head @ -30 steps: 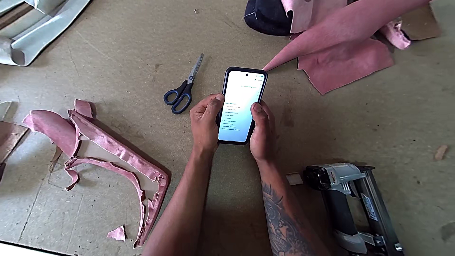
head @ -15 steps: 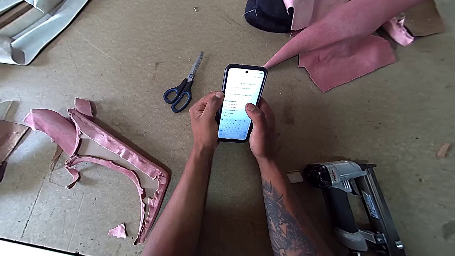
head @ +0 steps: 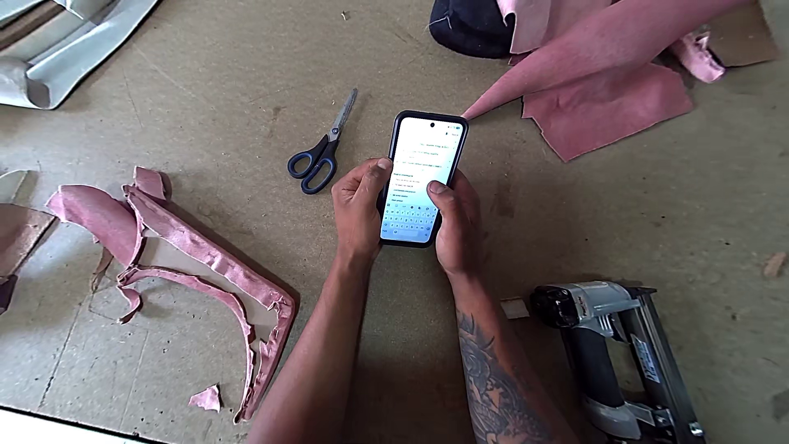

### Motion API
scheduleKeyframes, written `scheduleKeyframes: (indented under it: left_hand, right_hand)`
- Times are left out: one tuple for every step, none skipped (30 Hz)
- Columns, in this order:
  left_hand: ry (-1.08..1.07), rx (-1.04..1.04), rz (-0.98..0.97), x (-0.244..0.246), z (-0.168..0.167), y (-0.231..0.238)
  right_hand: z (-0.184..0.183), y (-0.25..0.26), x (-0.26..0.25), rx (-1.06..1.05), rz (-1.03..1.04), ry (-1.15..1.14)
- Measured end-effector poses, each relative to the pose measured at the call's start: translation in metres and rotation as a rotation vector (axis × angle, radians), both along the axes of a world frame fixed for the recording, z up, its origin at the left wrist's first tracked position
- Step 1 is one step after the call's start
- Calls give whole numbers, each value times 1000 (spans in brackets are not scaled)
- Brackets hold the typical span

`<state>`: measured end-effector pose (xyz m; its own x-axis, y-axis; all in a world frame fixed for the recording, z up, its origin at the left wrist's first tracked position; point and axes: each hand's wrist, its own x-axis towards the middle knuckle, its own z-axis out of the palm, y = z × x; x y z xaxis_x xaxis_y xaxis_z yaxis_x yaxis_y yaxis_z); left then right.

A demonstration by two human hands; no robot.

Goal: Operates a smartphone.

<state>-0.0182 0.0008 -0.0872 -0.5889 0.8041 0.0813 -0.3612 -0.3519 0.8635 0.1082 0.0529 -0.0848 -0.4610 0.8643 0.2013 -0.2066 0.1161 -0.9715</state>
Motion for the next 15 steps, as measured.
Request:
scheduleKeyframes:
  left_hand:
    - [-1,-1,-3,-1,0,0]
    - [0,-4,-7,-1,0,0]
    - [2,-6,-8,-1,0,0]
    - [5,-6,-10,0,0,0]
    - [6,-8,-10,0,1,0]
    - [5,-8,-8,0,1,-1]
    - [5,-6,-6,0,1,-1]
    - [5,-2,0,0,1,-1]
    - [2,4,11,0,1,-1]
    - [-1,11,26,1,1,-1]
    - [-9,14,42,1,1,0]
    - [-19,21,59,1,0,0]
    - [-36,32,75,1,0,0]
    - [-57,39,96,1,1,0]
    - [-83,45,117,0,2,0]
  right_hand:
    - [0,0,0,4,0,1]
    - [0,0,0,7,-2,-3]
    - [0,0,0,9,-4,-7]
    - [0,0,1,10,-6,-11]
    - [0,0,1,10,-9,-9]
    - [0,-1,1,7,-6,-4]
    - [1,0,1,6,-5,-3]
    - [0,0,1,9,1,-6]
    - [0,1,1,12,7,-7]
    - [0,1,2,10,22,-4]
    - [0,2,2,1,48,-2]
    - [1,2,3,-17,87,1]
    - [1,2,4,-42,137,7]
    - [1,2,5,-65,188,8]
    - [1,2,5,-91,245,3]
